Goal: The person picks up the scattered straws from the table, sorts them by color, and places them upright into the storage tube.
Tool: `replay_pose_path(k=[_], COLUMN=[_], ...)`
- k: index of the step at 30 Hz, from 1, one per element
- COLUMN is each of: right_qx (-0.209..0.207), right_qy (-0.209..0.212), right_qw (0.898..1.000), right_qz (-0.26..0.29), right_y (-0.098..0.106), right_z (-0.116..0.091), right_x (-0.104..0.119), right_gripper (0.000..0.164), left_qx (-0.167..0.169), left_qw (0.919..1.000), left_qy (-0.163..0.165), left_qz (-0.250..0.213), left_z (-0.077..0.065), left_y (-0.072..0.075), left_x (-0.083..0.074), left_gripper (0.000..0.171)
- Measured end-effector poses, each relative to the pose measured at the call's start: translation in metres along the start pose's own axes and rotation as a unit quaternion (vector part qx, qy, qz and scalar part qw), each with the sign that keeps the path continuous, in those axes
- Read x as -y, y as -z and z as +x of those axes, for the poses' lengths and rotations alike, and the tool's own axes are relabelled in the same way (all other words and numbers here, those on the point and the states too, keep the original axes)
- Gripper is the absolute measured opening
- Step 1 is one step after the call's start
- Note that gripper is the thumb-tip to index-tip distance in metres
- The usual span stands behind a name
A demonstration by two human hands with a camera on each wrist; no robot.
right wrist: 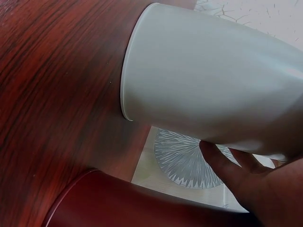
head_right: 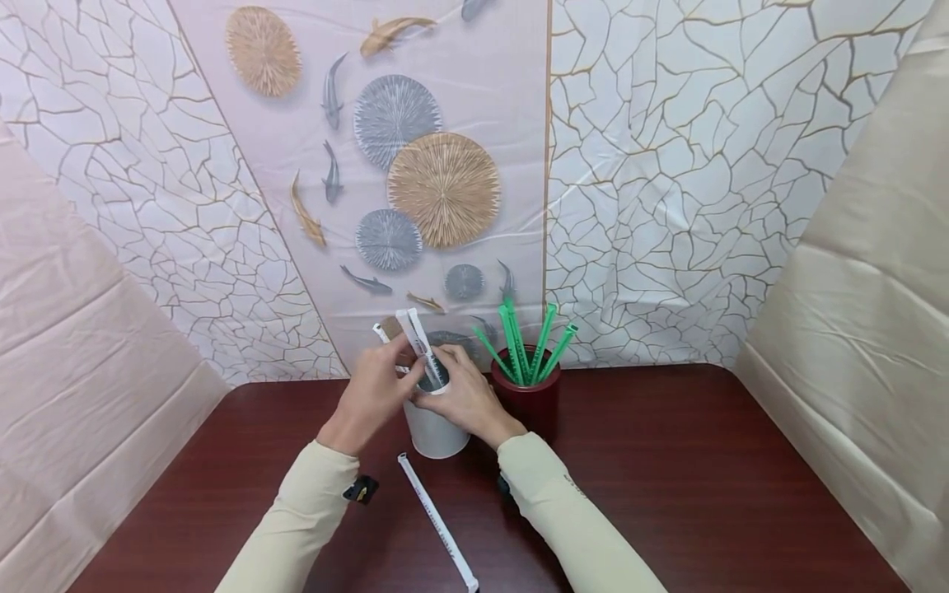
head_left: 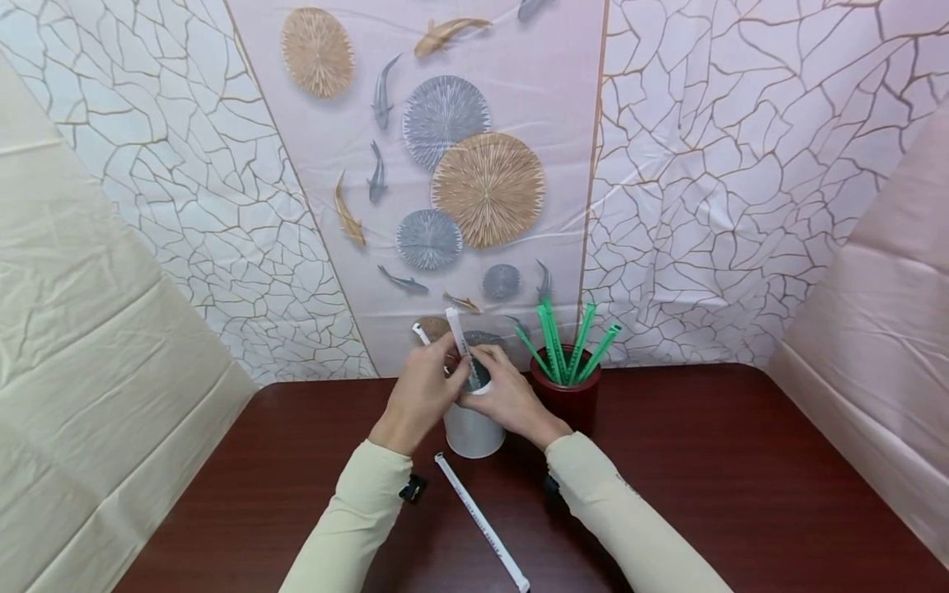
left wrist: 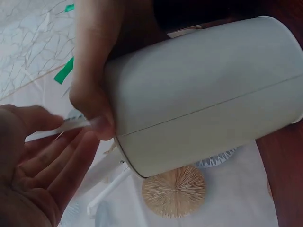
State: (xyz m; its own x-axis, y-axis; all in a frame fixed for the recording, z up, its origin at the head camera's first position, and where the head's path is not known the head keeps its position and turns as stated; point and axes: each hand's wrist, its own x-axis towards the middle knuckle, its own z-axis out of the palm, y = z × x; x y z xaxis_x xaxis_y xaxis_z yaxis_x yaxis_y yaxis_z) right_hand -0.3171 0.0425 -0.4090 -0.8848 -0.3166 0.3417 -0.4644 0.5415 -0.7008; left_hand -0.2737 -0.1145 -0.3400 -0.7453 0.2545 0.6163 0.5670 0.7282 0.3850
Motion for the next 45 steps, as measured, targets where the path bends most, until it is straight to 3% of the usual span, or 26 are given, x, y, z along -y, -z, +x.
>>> replay_pose_path(k=[7, 11, 14, 17, 20, 23, 25, 28, 31, 33, 35, 37, 39, 41, 45], right_qx=[-0.008, -0.003, 0.008, 0.012, 0.005, 0.003, 0.006, 0.004, 0.003, 0.004, 0.005, 0.004, 0.003, 0.003, 0.008], right_qy=[0.017, 0.025, 0.015, 0.010, 0.023, 0.030, 0.032, 0.032, 0.029, 0.029, 0.030, 0.029, 0.024, 0.022, 0.025], right_qw=[1.000, 0.999, 1.000, 1.000, 1.000, 0.999, 0.999, 0.999, 0.999, 0.999, 0.999, 1.000, 1.000, 1.000, 1.000], right_qz=[0.017, 0.027, 0.022, 0.014, 0.018, 0.018, 0.019, 0.020, 0.017, 0.015, 0.013, 0.010, 0.011, 0.013, 0.010], right_y=[0.005, 0.004, 0.002, -0.001, -0.001, 0.000, 0.000, 0.000, -0.001, -0.001, -0.001, -0.001, -0.001, 0.000, 0.001], right_z=[-0.002, -0.001, 0.000, 0.000, 0.001, 0.002, 0.002, 0.002, 0.001, 0.001, 0.001, 0.001, 0.001, 0.000, 0.001], right_x=[-0.004, -0.004, -0.003, -0.002, -0.001, 0.000, 0.001, -0.001, -0.002, -0.002, -0.001, -0.001, -0.002, -0.002, -0.004], right_gripper=[0.070, 0.068, 0.078, 0.087, 0.088, 0.087, 0.087, 0.087, 0.087, 0.087, 0.088, 0.088, 0.087, 0.087, 0.088], left_qx=[0.093, 0.131, 0.115, 0.068, 0.045, 0.062, 0.086, 0.125, 0.167, 0.191, 0.211, 0.223, 0.230, 0.232, 0.224], left_qw=[0.9932, 0.9903, 0.9933, 0.9964, 0.9925, 0.9862, 0.9829, 0.9790, 0.9684, 0.9539, 0.9345, 0.9135, 0.8982, 0.8927, 0.9040], left_qy=[-0.047, -0.032, -0.003, 0.014, 0.032, 0.056, 0.073, 0.088, 0.118, 0.164, 0.221, 0.278, 0.317, 0.334, 0.335], left_qz=[0.051, 0.036, 0.000, -0.048, -0.109, -0.143, -0.146, -0.135, -0.142, -0.164, -0.183, -0.195, -0.200, -0.194, -0.144], left_z=[0.004, 0.007, 0.004, -0.002, -0.011, -0.023, -0.033, -0.051, -0.071, -0.085, -0.099, -0.111, -0.121, -0.127, -0.127], left_y=[-0.007, -0.002, 0.013, 0.036, 0.060, 0.079, 0.084, 0.076, 0.056, 0.042, 0.027, 0.014, 0.002, -0.008, -0.028], left_x=[-0.005, -0.008, -0.010, -0.012, -0.013, -0.008, 0.001, 0.022, 0.042, 0.049, 0.050, 0.048, 0.042, 0.036, 0.026], left_gripper=[0.007, 0.024, 0.032, 0.027, 0.023, 0.016, 0.011, 0.008, 0.008, 0.008, 0.012, 0.018, 0.023, 0.027, 0.036])
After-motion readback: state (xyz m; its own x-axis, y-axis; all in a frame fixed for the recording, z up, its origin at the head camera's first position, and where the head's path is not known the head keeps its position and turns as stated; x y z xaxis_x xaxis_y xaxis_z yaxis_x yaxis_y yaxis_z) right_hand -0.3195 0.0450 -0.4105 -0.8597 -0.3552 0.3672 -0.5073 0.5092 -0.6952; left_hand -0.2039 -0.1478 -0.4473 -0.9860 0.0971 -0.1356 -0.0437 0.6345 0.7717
